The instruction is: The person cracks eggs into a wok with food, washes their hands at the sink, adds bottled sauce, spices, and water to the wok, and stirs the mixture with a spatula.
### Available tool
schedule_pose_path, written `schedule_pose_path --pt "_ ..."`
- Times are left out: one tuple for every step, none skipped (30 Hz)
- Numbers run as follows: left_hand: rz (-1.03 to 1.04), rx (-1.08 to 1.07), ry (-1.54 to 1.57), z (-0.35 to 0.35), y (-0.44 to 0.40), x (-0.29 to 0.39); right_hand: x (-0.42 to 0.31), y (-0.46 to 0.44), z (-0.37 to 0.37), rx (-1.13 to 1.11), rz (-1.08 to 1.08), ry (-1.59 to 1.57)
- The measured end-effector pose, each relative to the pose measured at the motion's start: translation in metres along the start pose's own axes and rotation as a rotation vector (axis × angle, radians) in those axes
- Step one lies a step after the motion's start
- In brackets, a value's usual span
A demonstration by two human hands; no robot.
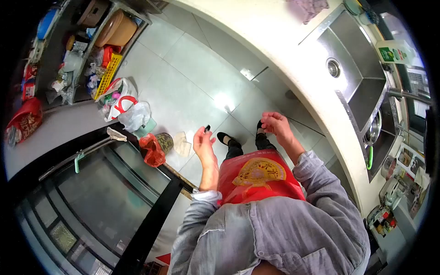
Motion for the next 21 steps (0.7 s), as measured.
schedule_pose_path --pt "-0.014 0.016 -0.007 -0.01 0.001 -0.011 0.013 -0.01 0.001 0.008 0.039 0.041" --pt "-0.034 0.038 -0.012 -0.018 0.003 -0.016 0.026 -0.02 0.002 0.019 0.057 0.075" --pt "-0.033 0.049 -0.032 -0.028 0.002 -0.022 0.036 -0.03 0.005 0.03 0.074 0.117" --pt "-0.03 0.058 -0.047 -0.037 0.001 -0.029 0.044 -0.039 0.007 0.041 0.087 0.163" --pt "-0.034 0.072 -0.066 -0.047 0.0 -0.035 0.055 -0.048 0.008 0.053 0.109 0.208" --pt "-0.019 0.101 -0.081 -0.056 -0.003 -0.039 0.066 -0.062 0.006 0.086 0.135 0.275" --pt "-0.017 0.124 -0.081 -0.064 -0.008 -0.047 0.074 -0.076 0.004 0.082 0.139 0.316" --pt "-0.02 0.147 -0.086 -0.074 -0.012 -0.055 0.083 -0.092 0.002 0.081 0.149 0.353" --pt "-0.028 0.17 -0.096 -0.086 -0.013 -0.062 0.094 -0.105 0.0 0.08 0.163 0.387" --pt "-0.038 0.175 -0.133 -0.095 -0.015 -0.069 0.104 -0.121 -0.001 0.09 0.162 0.437" --pt "-0.048 0.179 -0.169 -0.104 -0.019 -0.077 0.115 -0.141 -0.005 0.111 0.192 0.5" --pt "-0.058 0.184 -0.203 -0.111 -0.021 -0.085 0.127 -0.16 -0.011 0.129 0.224 0.565" --pt "-0.068 0.189 -0.236 -0.116 -0.025 -0.094 0.139 -0.181 -0.018 0.146 0.254 0.632" --pt "-0.081 0.207 -0.255 -0.119 -0.025 -0.098 0.151 -0.199 -0.026 0.148 0.266 0.67" --pt "-0.092 0.234 -0.254 -0.123 -0.029 -0.106 0.169 -0.223 -0.041 0.154 0.255 0.763" --pt "-0.102 0.263 -0.253 -0.129 -0.031 -0.113 0.194 -0.247 -0.061 0.155 0.242 0.857" --pt "-0.113 0.288 -0.255 -0.132 -0.033 -0.118 0.203 -0.263 -0.069 0.157 0.229 0.947" --pt "-0.11 0.338 -0.238 -0.132 -0.036 -0.122 0.211 -0.278 -0.08 0.164 0.228 1.028" --pt "-0.123 0.341 -0.279 -0.134 -0.039 -0.124 0.214 -0.29 -0.084 0.167 0.229 1.109" --pt "-0.133 0.347 -0.318 -0.135 -0.042 -0.127 0.212 -0.301 -0.083 0.166 0.227 1.193" --pt "-0.14 0.353 -0.354 -0.135 -0.045 -0.132 0.212 -0.312 -0.085 0.163 0.295 1.129"
Point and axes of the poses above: each hand's wrist, its own y-axis away from the middle knuckle, its own z-axis out of the palm, x = y × z, the point moved 3 cm from there along -y, towards the middle knuckle, and after that the axes turned 12 degrees about -x, right-handed, at the moved point
